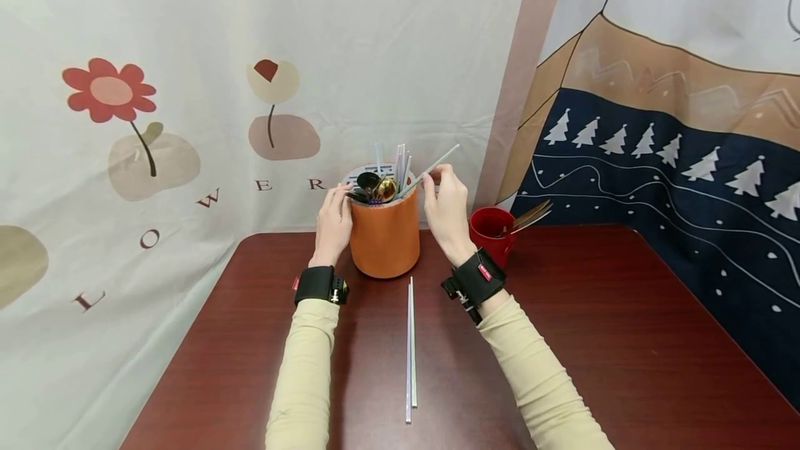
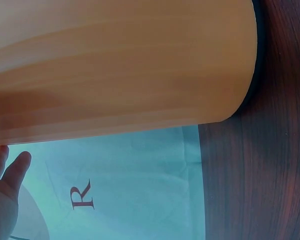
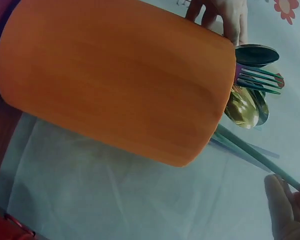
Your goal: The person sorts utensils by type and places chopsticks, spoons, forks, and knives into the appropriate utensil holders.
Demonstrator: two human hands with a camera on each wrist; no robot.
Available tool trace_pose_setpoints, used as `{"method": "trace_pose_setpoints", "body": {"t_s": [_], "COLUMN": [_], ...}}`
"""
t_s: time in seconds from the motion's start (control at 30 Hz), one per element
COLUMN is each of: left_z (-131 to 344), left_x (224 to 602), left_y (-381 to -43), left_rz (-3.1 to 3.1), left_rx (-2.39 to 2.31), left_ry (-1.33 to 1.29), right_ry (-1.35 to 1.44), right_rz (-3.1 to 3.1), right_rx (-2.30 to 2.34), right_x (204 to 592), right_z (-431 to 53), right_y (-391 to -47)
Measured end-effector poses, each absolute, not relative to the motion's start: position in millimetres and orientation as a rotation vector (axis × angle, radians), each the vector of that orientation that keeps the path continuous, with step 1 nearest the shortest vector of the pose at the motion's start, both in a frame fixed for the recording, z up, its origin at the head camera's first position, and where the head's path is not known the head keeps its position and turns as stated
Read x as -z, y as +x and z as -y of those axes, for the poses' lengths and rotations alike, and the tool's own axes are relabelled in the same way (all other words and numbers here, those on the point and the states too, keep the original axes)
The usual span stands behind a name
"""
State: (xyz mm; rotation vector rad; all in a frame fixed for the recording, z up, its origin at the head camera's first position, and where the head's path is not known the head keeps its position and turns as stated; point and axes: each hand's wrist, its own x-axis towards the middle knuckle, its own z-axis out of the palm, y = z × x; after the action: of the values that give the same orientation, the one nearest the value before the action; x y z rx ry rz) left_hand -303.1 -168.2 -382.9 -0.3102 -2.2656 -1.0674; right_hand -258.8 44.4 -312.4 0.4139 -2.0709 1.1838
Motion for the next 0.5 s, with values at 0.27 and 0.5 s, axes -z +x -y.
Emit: {"method": "trace_pose_setpoints", "body": {"t_s": [0.27, 0.5], "left_z": [168, 169], "left_x": [385, 384], "left_y": [-303, -302], "left_rz": [2.275, 2.271], "left_rx": [1.07, 1.074], "left_ry": [-0.302, -0.308], "right_ry": [0.394, 0.344], "right_rz": [2.238, 2.432], "right_rx": [-1.14, -1.133], "right_x": [332, 372], "right_z": [-47, -46], "right_y": [-250, -231]}}
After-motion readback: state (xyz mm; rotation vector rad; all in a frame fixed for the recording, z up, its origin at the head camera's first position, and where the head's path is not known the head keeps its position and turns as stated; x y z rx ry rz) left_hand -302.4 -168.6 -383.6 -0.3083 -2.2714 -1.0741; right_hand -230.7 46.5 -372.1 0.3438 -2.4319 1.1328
